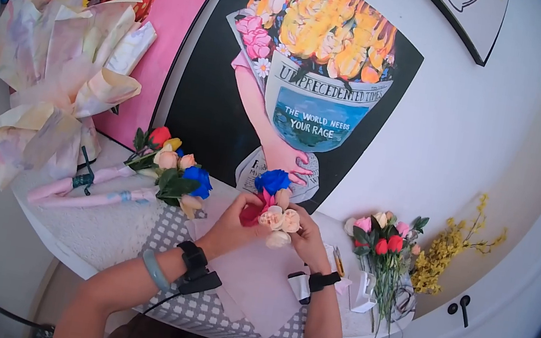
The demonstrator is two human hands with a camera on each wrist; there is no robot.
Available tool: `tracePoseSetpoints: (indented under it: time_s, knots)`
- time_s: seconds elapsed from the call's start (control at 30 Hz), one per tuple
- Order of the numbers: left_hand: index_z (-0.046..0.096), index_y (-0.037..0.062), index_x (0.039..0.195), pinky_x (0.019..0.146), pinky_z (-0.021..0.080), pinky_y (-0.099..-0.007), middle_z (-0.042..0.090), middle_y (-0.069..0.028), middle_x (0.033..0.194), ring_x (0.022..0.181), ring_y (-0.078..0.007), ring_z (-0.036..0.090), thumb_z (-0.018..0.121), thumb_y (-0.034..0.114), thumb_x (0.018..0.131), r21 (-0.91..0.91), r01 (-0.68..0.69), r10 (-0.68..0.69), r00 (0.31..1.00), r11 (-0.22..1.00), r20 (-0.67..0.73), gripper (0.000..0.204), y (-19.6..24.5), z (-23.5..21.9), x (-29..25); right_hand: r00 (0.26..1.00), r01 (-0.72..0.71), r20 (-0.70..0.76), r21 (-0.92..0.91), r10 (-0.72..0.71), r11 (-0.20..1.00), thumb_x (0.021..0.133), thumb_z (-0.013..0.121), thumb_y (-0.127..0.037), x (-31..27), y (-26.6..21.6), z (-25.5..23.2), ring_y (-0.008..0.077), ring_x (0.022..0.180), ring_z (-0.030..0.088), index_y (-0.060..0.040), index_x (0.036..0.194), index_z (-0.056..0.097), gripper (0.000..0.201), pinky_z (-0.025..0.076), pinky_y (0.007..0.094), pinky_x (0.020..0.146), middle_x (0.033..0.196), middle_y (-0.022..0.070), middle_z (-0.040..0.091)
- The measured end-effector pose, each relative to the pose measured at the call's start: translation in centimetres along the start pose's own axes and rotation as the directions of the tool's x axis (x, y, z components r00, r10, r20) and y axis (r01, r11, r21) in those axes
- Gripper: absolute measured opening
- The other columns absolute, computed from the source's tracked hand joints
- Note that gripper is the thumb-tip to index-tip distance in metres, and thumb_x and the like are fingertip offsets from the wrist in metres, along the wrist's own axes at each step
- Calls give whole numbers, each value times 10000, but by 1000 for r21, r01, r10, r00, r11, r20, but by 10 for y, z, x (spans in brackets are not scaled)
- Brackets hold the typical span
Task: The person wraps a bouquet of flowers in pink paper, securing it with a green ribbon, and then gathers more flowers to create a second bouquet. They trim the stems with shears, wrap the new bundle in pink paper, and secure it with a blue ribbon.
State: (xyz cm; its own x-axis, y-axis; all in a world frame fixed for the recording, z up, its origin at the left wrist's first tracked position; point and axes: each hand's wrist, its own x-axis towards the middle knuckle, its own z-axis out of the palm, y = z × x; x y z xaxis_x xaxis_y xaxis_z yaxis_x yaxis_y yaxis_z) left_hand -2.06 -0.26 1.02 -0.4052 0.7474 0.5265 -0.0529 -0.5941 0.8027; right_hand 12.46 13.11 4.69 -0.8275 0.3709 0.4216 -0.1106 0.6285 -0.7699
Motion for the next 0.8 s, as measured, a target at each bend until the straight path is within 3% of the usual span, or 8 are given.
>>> tracePoseSetpoints:
  time_s: [0.07,0.13,0.23,0.43,0.63,0.73,0.8]
  knots:
    - [456,33,1032,888,429,-303,472,-90,1077,1035,-163,496,572,187,875,-258,112,-125,992,960,-33,249,-2,-3,-1,999,-46,-13,1,46,999,782,533,99,-2,4,6,179,1061,531,-26,1078,570,324,474,308,845,1190,71,521]
    - [464,33,1040,870,449,-309,511,-89,1039,1018,-172,522,466,230,937,-517,173,-213,977,838,-19,223,-5,-8,0,998,-67,-10,-27,67,997,780,540,90,-3,3,10,168,1025,551,-29,1100,575,344,472,294,832,1121,73,571]
    - [492,36,1018,810,476,-289,562,-83,922,916,-149,563,426,243,953,-655,397,-425,896,643,125,227,-7,-19,3,996,-84,-45,-68,81,994,780,554,64,-6,12,14,154,944,585,-17,1100,579,331,468,281,806,1007,76,628]
    - [536,16,1024,698,470,-239,585,-47,901,773,-119,572,450,79,911,-358,414,-413,907,837,82,155,-17,-13,2,976,-125,-192,-104,104,987,789,552,40,-6,14,19,158,835,615,11,1049,605,267,471,284,761,909,101,661]
    - [502,9,1179,678,472,-227,606,-44,901,774,-77,575,474,22,877,-270,329,-323,944,905,71,303,-11,-5,1,959,-117,-278,-198,59,973,789,572,0,-8,17,21,157,733,622,12,1011,627,229,481,284,690,817,111,668]
    - [436,3,1258,700,463,-210,587,-7,858,754,-55,564,497,28,865,-18,372,-361,911,928,202,398,3,-9,1,954,-112,-296,-191,52,975,791,571,-12,-8,14,22,155,703,619,12,1016,623,233,484,284,662,808,117,667]
    - [377,8,1303,679,455,-207,572,7,814,740,-51,557,529,20,846,6,314,-305,915,949,265,482,1,-10,0,951,-99,-309,-205,31,974,790,571,-17,-8,14,22,159,690,617,17,1012,618,229,484,286,645,794,122,661]
